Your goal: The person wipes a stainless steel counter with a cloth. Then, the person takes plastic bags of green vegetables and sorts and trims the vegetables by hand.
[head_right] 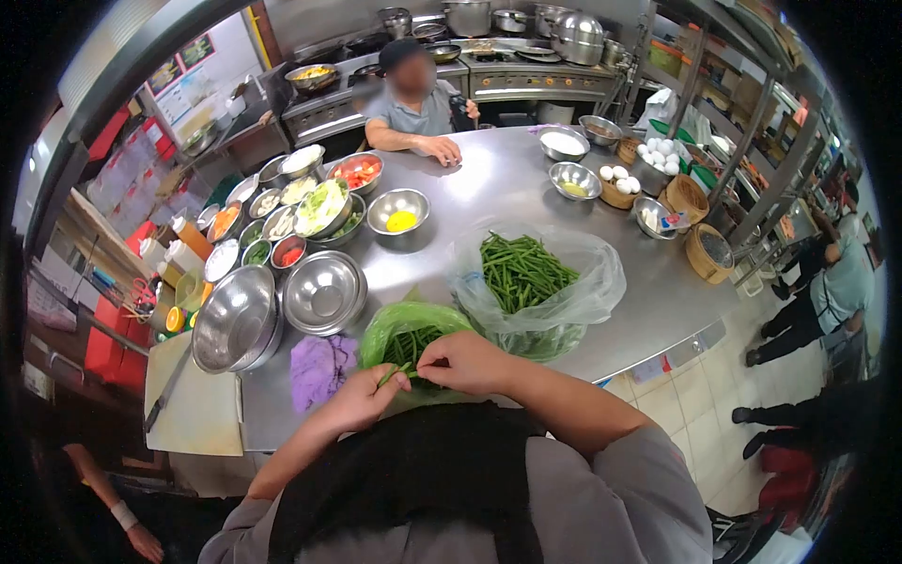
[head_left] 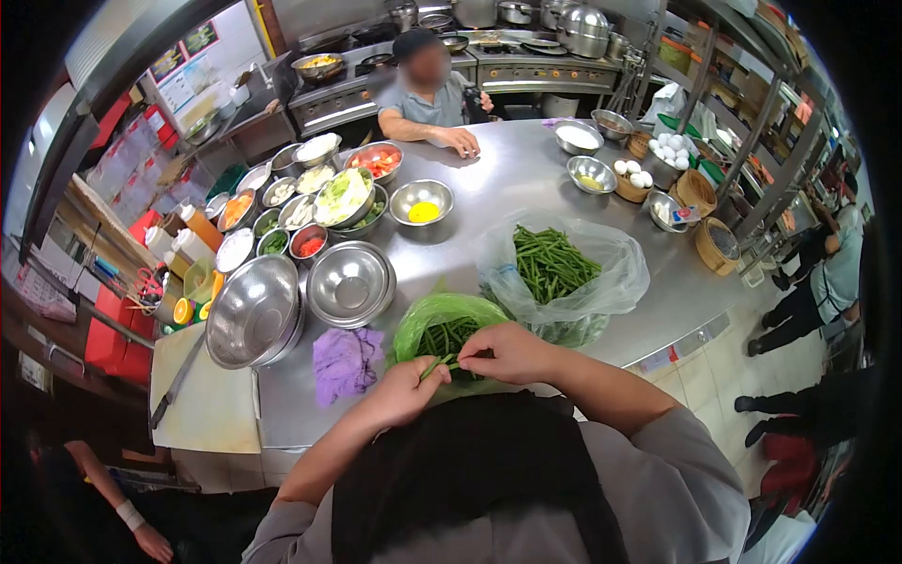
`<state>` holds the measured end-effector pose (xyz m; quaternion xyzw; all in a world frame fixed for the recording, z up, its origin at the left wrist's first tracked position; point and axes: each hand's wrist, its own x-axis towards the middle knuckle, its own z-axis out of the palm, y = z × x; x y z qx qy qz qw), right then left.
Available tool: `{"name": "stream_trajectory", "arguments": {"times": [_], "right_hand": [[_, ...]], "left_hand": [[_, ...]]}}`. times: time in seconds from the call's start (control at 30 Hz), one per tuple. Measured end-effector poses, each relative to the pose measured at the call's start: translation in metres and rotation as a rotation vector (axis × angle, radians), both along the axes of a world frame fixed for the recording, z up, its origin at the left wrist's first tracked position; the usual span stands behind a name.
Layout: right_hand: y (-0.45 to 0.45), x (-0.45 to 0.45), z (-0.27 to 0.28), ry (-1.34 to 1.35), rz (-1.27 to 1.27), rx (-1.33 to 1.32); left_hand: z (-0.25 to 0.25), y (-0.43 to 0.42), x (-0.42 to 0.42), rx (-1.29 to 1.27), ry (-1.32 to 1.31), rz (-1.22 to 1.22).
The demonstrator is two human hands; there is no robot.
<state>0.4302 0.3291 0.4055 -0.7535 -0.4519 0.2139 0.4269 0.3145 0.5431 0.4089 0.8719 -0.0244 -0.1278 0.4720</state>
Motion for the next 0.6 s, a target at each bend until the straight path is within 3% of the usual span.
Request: {"name": "stream_trajectory", "arguments": {"times": [0.4,0.5,0.6], "right_hand": [[0.006,-0.011,-0.012,-0.152,-0.057,0.148],[0.005,-0.015,-0.017,0.279,-0.088,0.198],[0.007,-0.007,-0.022,0.405,-0.148,0.202]], "left_hand": [[-0.01,0.01,-0.005,-0.061,-0.046,-0.025],[-0.003,0.012,-0.005,-0.189,0.157,-0.005],[-0.01,0.017,-0.005,-0.427,0.232,0.142]]}}
